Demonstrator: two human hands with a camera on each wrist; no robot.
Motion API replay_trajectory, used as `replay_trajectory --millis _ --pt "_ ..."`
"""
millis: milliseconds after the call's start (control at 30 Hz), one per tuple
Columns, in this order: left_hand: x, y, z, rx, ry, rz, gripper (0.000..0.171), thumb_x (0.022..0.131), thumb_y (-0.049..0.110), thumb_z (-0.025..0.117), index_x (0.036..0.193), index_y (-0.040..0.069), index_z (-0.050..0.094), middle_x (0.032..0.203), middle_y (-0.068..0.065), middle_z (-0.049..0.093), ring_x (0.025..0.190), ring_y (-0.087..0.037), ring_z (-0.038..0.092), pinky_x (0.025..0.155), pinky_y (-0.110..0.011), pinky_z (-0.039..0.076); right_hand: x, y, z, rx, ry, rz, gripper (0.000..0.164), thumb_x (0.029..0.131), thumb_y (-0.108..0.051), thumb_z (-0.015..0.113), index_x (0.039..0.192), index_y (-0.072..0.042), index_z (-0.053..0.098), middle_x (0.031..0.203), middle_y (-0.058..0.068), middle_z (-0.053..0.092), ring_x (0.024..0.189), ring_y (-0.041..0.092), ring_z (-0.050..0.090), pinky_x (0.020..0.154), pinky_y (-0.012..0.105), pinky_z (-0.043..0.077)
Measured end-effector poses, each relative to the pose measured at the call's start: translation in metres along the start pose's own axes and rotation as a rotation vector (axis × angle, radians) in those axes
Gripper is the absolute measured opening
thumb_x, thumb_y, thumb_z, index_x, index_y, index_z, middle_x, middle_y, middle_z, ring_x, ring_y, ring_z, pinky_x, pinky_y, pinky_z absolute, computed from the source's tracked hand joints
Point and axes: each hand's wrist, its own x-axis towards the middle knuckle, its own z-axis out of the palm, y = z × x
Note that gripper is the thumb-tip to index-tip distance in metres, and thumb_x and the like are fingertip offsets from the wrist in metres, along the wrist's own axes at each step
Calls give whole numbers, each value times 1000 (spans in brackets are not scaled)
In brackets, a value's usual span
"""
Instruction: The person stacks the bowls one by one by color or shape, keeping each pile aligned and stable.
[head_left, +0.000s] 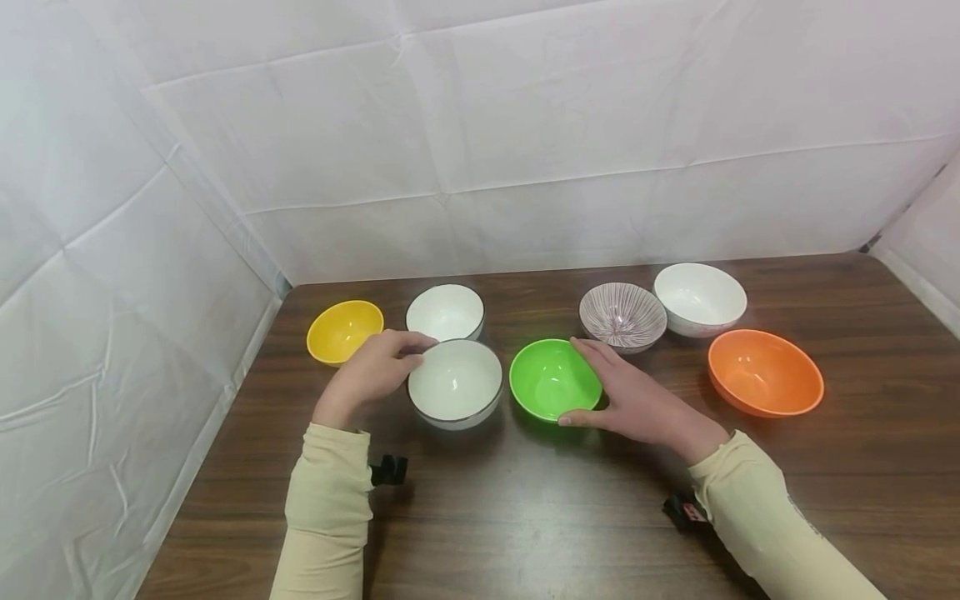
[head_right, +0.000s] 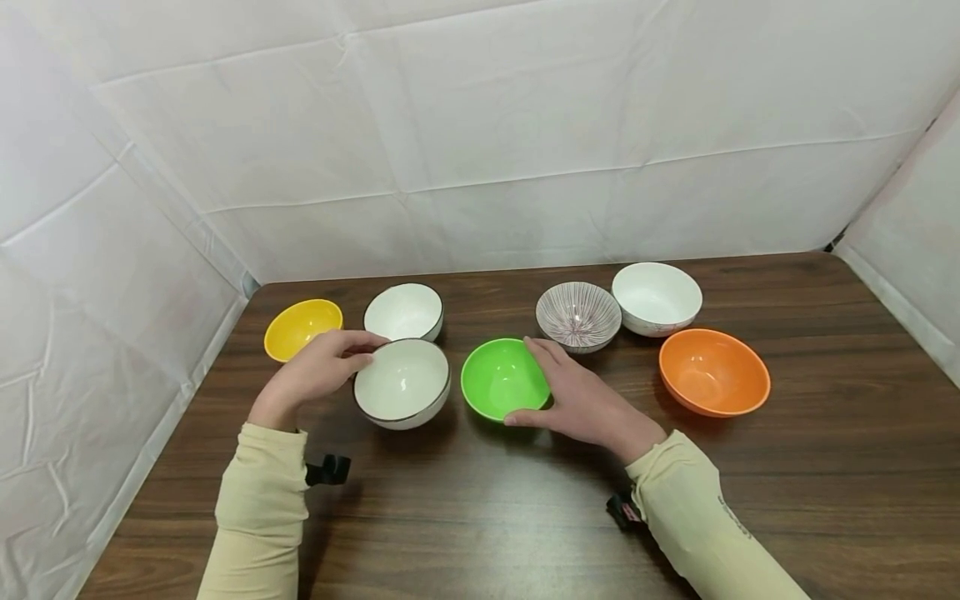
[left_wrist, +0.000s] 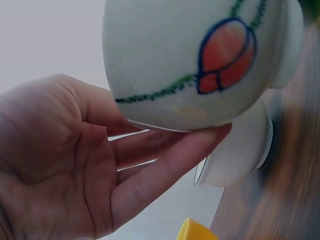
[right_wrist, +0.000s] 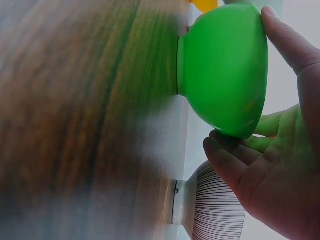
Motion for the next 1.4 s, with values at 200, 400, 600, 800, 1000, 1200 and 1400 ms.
replay_trajectory --millis 200,400,600,800,1000,1200,1400 --pt "2 6 4 -42 8 -12 32 95 6 52 125 0 62 123 -20 64 107 -33 56 97 -53 49 0 0 0 3 -3 4 111 71 -67 67 147 3 26 148 21 33 131 36 38 105 59 38" --pt "5 11 10 -29 4 -16 32 95 9 53 126 3 62 125 -18 64 106 -31 57 97 -53 49 -1 -1 -1 3 -2 12 112 70 -66 69 148 2 25 149 21 33 132 37 37 105 59 38" --pt "8 17 14 -52 19 -9 33 96 11 52 127 3 61 127 -17 63 108 -30 58 98 -52 49 -1 -2 -4 4 -10 27 114 69 -68 68 149 -1 24 150 20 31 134 36 34 106 60 37" --pt "11 21 20 -88 25 -18 33 96 12 51 126 2 61 127 -17 63 109 -30 58 98 -51 49 -1 -1 -5 21 -17 24 115 68 -72 65 150 -3 23 151 19 31 135 35 33 106 60 37" --pt "12 26 23 -109 46 -23 33 96 12 50 126 3 62 128 -16 62 112 -31 57 98 -51 49 -1 1 -6 28 -16 24 114 68 -73 64 150 -5 22 153 19 27 136 36 30 107 60 35" --pt "12 32 26 -162 70 -34 32 96 11 52 125 3 61 127 -16 62 111 -31 57 95 -50 52 -1 1 -8 33 -5 11 113 68 -72 65 151 -7 22 153 19 27 138 36 27 108 61 33" --pt "16 39 33 -227 136 -47 32 96 10 51 126 3 61 124 -16 64 105 -29 61 86 -46 57 -1 -3 -10 45 44 -33 111 68 -69 67 149 -7 26 151 17 31 138 35 27 109 61 32"
